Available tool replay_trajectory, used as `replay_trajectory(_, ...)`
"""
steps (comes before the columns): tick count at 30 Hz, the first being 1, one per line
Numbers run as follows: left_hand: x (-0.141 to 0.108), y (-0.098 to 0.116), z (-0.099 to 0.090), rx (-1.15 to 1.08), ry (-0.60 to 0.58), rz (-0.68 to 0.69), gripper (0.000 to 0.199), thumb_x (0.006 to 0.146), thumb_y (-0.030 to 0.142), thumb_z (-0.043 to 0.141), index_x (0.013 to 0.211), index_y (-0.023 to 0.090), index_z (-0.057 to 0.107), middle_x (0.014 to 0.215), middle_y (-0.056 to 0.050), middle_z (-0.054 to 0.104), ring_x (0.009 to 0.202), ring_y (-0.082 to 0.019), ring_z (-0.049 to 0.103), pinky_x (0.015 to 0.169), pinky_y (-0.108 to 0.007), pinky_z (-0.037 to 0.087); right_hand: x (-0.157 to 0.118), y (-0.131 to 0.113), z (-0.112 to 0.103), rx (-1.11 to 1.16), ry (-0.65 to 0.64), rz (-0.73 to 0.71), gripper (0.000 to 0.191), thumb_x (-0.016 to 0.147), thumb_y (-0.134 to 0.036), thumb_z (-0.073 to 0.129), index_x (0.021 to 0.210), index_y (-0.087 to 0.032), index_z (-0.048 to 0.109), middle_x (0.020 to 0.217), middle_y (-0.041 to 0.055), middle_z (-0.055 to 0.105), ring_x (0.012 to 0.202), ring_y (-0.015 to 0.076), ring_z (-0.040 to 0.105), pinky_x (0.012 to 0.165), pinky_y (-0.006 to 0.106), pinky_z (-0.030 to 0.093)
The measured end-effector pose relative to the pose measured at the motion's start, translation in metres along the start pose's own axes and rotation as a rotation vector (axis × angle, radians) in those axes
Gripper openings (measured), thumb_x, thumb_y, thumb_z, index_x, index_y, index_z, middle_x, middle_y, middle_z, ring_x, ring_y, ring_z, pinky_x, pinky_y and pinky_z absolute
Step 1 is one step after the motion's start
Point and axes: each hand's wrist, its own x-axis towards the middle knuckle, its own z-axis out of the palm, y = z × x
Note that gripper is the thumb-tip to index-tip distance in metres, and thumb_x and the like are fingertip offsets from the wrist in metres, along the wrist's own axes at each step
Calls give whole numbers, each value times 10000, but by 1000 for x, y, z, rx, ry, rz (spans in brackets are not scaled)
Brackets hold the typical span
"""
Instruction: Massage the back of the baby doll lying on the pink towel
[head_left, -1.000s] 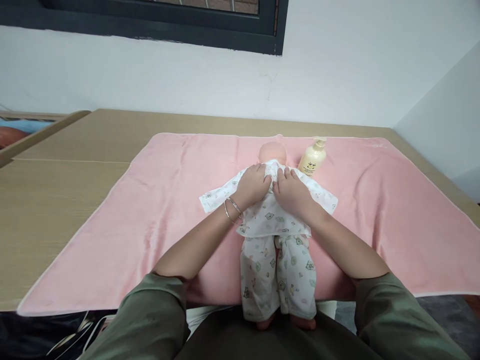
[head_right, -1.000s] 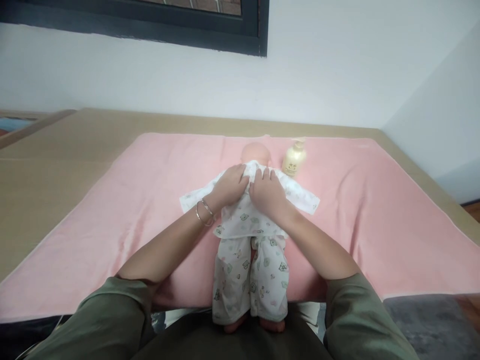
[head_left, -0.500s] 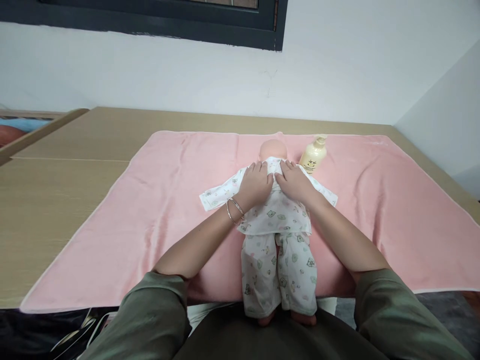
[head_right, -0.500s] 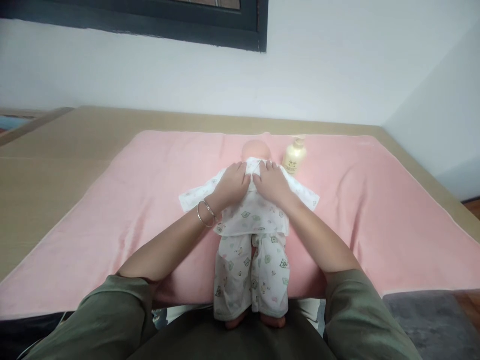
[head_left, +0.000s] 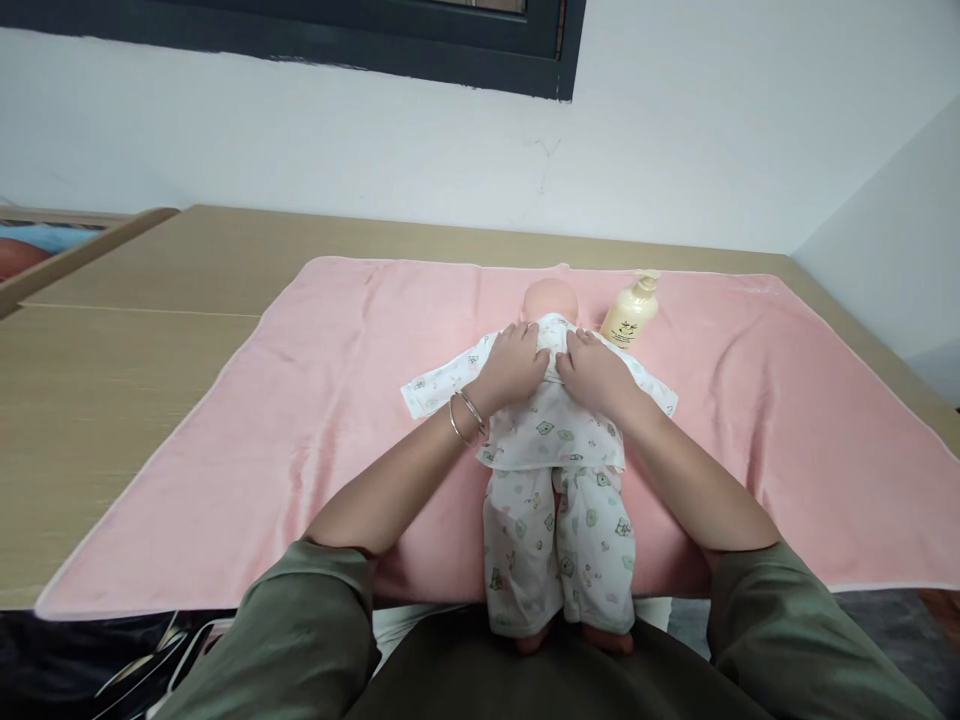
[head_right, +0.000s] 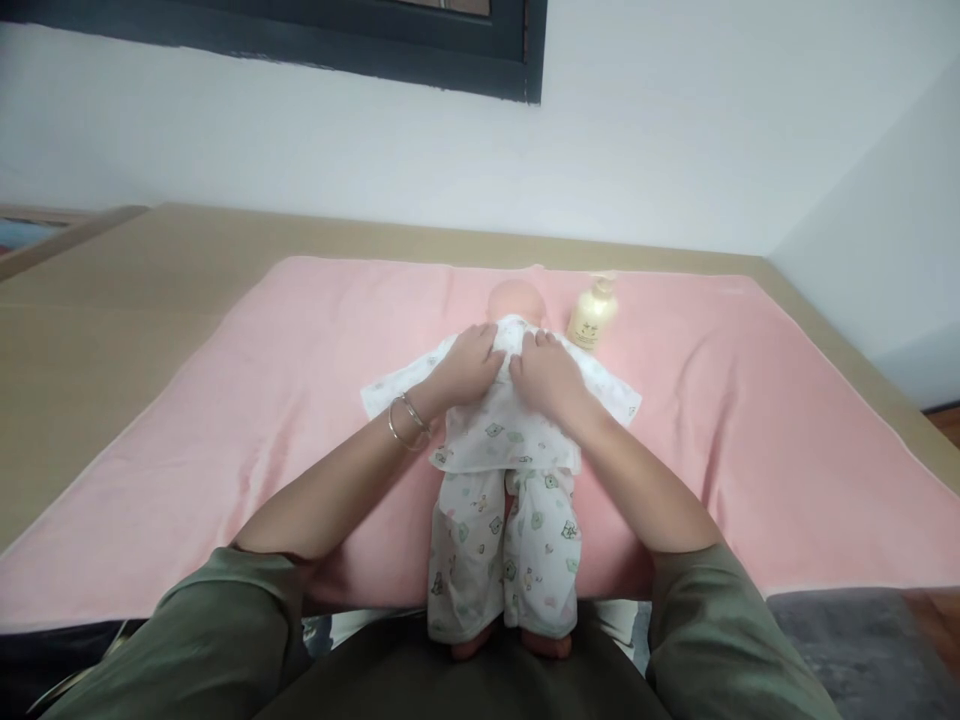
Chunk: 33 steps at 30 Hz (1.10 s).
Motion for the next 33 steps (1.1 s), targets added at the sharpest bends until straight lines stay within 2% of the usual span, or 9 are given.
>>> replay_trajectory(3, -17, 13, 6, 202, 63, 143, 360, 1025, 128, 337, 1141, 9, 657, 1417, -314, 621, 1353, -392, 572, 1228, -589, 375, 14, 14, -1, 58, -2, -20, 470, 1098, -279, 333, 1355, -8, 618, 1490, 259, 615, 1414, 350, 553, 1205, 427, 414)
replay_trajectory(6, -19, 13, 5, 224, 33, 191, 353, 1018, 110, 342, 1031, 53, 690, 1397, -289, 635, 1331, -381, 580, 1232, -582, 363, 14, 14, 1, 24, 4, -7, 508, 1112, -293, 329, 1410, 31, 582, 1529, 281, 582, 1446, 363, 532, 1232, 444, 388)
replay_trajectory(10, 1, -2, 0, 54, -1, 27, 306, 1033, 183, 369, 1062, 112, 665, 1230, -204, 710, 1155, -313, 643, 1099, -484, 499, -5, -3, 2, -125, 13, -11, 530, 1112, -248, 301, 1413, 87, 580, 1485, 321, 605, 1448, 387, 538, 1257, 475, 354)
replay_trajectory(13, 9, -6, 1, -98, 4, -114, 315, 1045, 237, 366, 1153, 118, 637, 1209, -189, 720, 1143, -310, 651, 1061, -476, 527, -9, -5, 0, -164, 10, -47, 531, 1110, -243, 290, 1384, 87, 602, 1461, 327, 622, 1426, 392, 557, 1248, 486, 364)
replay_trajectory(20, -16, 14, 19, 43, 193, 34, 335, 1015, 214, 411, 1271, 100, 595, 1346, -249, 655, 1324, -380, 582, 1175, -605, 421, 18, 21, 1, 44, -26, -26, 547, 1132, -346, 302, 1455, 16, 554, 1561, 256, 564, 1475, 351, 505, 1237, 442, 380)
replay_trajectory(22, -14, 13, 17, 35, 171, 10, 332, 1006, 208, 416, 1261, 98, 598, 1329, -248, 661, 1308, -378, 589, 1165, -593, 432, 16, 19, 2, 19, 7, -29, 543, 1132, -333, 301, 1465, 23, 542, 1550, 261, 570, 1457, 359, 516, 1235, 458, 377)
replay_trajectory(27, 7, -6, 2, -96, -26, -146, 251, 1001, 266, 430, 1069, 137, 634, 1144, -203, 724, 1114, -333, 655, 1041, -483, 520, -5, -1, -2, -79, -3, -74, 456, 1099, -211, 330, 1365, 31, 611, 1485, 286, 612, 1435, 344, 547, 1250, 433, 363)
replay_trajectory(30, 8, -10, -1, -77, -18, -143, 248, 1015, 285, 412, 1032, 160, 625, 1088, -167, 733, 1058, -304, 663, 1018, -463, 521, -6, -2, -4, -53, -33, -112, 427, 1089, -192, 352, 1339, 6, 636, 1484, 270, 624, 1458, 324, 540, 1267, 416, 356)
replay_trajectory(33, 2, -6, 1, 17, 18, -111, 279, 1028, 294, 412, 1116, 130, 620, 1137, -186, 725, 1098, -312, 657, 1040, -483, 511, 5, 8, -1, 19, -12, -77, 467, 1112, -261, 344, 1389, -1, 616, 1540, 258, 588, 1483, 326, 521, 1252, 427, 386)
